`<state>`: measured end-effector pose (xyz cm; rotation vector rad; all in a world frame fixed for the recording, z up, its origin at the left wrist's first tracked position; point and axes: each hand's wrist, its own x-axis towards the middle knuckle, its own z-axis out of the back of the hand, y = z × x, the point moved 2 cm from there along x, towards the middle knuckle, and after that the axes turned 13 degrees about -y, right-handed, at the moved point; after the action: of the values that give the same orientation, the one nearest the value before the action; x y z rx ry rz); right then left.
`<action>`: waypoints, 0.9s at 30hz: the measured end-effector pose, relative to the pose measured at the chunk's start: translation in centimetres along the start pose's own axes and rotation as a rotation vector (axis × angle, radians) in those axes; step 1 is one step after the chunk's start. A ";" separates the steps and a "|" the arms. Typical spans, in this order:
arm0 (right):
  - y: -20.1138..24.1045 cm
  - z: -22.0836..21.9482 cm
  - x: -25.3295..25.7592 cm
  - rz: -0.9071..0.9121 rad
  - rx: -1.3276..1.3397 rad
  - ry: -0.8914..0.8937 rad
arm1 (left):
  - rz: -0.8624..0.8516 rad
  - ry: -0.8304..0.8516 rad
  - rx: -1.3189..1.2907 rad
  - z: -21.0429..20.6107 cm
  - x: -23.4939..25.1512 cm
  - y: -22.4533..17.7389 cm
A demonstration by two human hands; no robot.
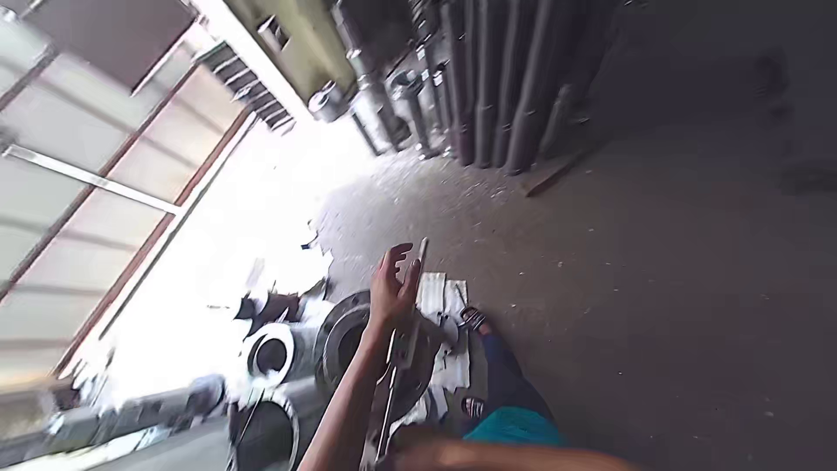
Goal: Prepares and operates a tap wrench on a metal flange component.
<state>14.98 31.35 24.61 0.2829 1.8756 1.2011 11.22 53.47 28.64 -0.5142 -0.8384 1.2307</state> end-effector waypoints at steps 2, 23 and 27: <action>3.4 7.6 -1.8 0.142 -0.408 -0.075 | -0.033 -0.152 0.059 6.2 -6.5 0.7; -1.1 9.9 -7.9 0.200 -1.034 -1.076 | -0.063 -0.304 0.039 9.3 5.9 13.4; 2.3 14.6 -5.5 -0.048 -1.216 -0.956 | 0.161 -0.217 0.325 11.9 -0.4 12.6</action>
<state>28.78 38.43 27.14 0.0779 0.1979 1.5541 -5.85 55.50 26.42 -0.1884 -0.7680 1.5577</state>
